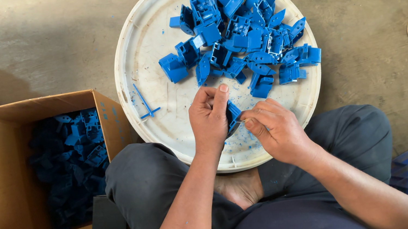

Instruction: The person holds small blue plastic pieces one at a time over a white bucket lid and uses a small yellow tool to scrape or trim excess material from the edges and internal slots of each piece.

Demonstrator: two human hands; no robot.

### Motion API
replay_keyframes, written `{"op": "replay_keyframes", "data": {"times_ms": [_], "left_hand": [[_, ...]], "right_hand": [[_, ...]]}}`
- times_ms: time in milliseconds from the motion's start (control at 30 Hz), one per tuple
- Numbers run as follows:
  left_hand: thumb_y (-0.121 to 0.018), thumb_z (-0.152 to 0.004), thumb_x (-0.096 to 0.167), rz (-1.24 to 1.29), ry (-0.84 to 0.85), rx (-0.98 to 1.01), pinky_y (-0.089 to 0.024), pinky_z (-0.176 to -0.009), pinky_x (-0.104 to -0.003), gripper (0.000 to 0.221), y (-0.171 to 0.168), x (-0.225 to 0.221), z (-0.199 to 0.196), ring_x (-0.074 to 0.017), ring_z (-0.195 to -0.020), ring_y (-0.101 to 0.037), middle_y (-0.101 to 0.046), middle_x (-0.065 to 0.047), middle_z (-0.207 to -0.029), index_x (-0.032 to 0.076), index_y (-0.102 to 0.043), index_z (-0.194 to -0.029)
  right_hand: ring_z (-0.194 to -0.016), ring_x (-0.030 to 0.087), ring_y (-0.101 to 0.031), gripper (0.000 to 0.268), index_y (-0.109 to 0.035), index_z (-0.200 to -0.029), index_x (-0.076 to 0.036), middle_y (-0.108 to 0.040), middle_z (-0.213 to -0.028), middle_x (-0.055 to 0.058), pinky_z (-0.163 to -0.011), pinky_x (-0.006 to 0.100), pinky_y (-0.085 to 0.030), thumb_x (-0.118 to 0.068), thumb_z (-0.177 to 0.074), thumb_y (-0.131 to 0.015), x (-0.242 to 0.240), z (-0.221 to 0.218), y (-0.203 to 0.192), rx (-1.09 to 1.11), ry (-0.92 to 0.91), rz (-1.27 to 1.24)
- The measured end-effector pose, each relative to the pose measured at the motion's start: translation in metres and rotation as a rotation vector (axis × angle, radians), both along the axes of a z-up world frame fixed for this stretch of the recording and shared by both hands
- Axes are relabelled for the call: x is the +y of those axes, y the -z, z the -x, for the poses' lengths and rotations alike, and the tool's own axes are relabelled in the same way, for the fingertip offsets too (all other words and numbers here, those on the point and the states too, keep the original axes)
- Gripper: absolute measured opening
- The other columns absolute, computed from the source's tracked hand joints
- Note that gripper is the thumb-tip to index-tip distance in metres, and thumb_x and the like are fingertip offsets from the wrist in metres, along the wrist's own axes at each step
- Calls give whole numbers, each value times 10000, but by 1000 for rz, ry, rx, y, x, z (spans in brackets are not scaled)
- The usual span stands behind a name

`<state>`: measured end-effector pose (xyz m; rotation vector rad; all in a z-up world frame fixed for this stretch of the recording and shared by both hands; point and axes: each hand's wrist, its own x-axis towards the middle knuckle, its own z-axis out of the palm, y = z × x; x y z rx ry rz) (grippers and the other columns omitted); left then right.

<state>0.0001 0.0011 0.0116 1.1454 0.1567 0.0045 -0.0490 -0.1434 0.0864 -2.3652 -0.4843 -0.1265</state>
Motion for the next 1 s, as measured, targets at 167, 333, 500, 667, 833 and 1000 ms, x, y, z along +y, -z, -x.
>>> {"op": "replay_keyframes", "data": {"times_ms": [167, 333, 500, 667, 833, 1000], "left_hand": [[-732, -975, 245, -29, -7, -2, -293, -506, -210, 257, -1, 0, 0, 6, -572, -393, -515, 86, -624, 70, -641, -810], [-738, -964, 242, -32, -5, 13, -295, -500, -213, 263, -2, 0, 0, 3, -564, -391, -510, 83, -611, 71, -631, -795], [-722, -967, 242, -101, -9, 23, -288, -490, -223, 315, 2, 0, 1, -9, -553, -378, -486, 72, -591, 77, -587, -736], [-695, -998, 252, -103, 2, -29, -320, -498, -244, 415, 8, -2, 0, -23, -575, -379, -465, 54, -606, 85, -491, -677], [-680, -1006, 264, -150, -4, -57, -320, -498, -249, 437, 8, -2, 1, -27, -574, -377, -463, 45, -593, 85, -471, -667], [-711, -998, 278, -232, 2, -67, -343, -512, -244, 441, 10, -4, 4, -26, -591, -372, -461, 48, -605, 74, -483, -680]], "right_hand": [[-840, 291, -588, 202, -723, -1043, -45, -651, -868, 84, -756, 399, -494, -218, -1005, -626, 2, 1, -1, -12, 13, 30], [-865, 288, -593, 195, -721, -1033, -52, -664, -900, 80, -770, 401, -494, -222, -1010, -629, 3, 1, -3, -40, 5, 50], [-855, 300, -581, 195, -743, -1045, -56, -663, -893, 82, -752, 409, -485, -224, -970, -678, 8, 3, -3, -118, 61, 146], [-857, 297, -585, 214, -734, -1082, -39, -664, -898, 77, -770, 408, -490, -210, -957, -703, 9, 2, 5, -207, 85, 120], [-835, 277, -609, 156, -720, -1023, -35, -669, -870, 85, -772, 366, -502, -178, -1013, -660, 6, 7, 25, -42, 135, -68], [-786, 148, -598, 241, -646, -943, -30, -764, -1065, 47, -724, 289, -517, -202, -1099, -581, -14, -14, 38, 78, 341, -284]]}}
